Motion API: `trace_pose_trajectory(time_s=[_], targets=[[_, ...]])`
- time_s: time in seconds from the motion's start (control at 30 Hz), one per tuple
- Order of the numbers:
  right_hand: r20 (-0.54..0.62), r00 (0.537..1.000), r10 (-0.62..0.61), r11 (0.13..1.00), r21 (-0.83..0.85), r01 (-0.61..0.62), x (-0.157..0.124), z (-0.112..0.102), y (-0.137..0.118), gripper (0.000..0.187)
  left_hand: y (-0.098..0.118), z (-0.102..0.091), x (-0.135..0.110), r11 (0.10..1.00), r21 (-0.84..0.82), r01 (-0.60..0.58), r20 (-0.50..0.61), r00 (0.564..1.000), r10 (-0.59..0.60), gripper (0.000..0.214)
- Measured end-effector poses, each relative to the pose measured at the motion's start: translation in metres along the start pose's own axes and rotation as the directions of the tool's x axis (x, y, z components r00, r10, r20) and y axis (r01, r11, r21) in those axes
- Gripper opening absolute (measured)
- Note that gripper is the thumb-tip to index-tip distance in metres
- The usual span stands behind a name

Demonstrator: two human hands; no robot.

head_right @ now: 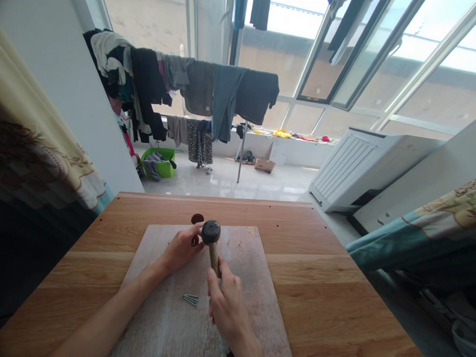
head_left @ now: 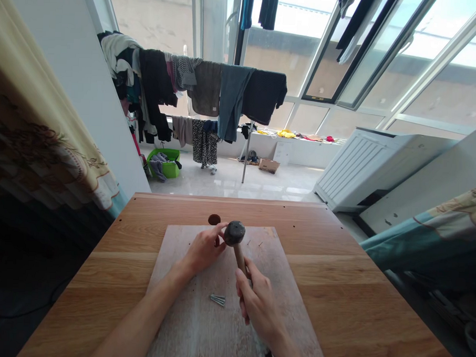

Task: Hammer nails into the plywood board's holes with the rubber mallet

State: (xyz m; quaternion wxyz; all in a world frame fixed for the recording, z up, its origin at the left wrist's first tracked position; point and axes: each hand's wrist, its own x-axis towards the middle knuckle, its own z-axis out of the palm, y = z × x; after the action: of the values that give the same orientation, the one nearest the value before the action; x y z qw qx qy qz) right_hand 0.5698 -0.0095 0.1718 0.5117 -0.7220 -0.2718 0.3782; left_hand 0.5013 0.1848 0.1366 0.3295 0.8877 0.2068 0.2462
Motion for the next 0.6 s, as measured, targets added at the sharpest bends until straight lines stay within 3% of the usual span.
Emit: trace_pose_trajectory(time_s=[0.2, 0.37, 0.53, 0.6], targets=[[0.001, 1.000, -0.017, 1.000, 0.022, 0.017, -0.012, -0.001, -0.001, 0.057, 0.002, -0.002, -0.001, 0.999, -0.030, -0.009, 0.016, 1.000, 0.009, 0.056], [-0.034, 0.999, 0.015, 0.999, 0.050, -0.014, -0.031, -0.008, 0.016, 0.063, 0.003, 0.000, 0.000, 0.997, -0.064, -0.048, -0.006, 0.999, 0.048, 0.051], [-0.011, 0.999, 0.053, 0.999, -0.005, -0.053, -0.041, -0.020, 0.042, 0.069, 0.008, -0.007, -0.002, 0.997, -0.024, -0.078, -0.115, 0.991, 0.074, 0.027], [-0.031, 0.997, 0.069, 0.997, -0.018, -0.070, -0.042, -0.023, 0.050, 0.071, 0.016, -0.017, -0.007, 0.995, 0.025, -0.092, -0.102, 0.990, 0.094, 0.017]])
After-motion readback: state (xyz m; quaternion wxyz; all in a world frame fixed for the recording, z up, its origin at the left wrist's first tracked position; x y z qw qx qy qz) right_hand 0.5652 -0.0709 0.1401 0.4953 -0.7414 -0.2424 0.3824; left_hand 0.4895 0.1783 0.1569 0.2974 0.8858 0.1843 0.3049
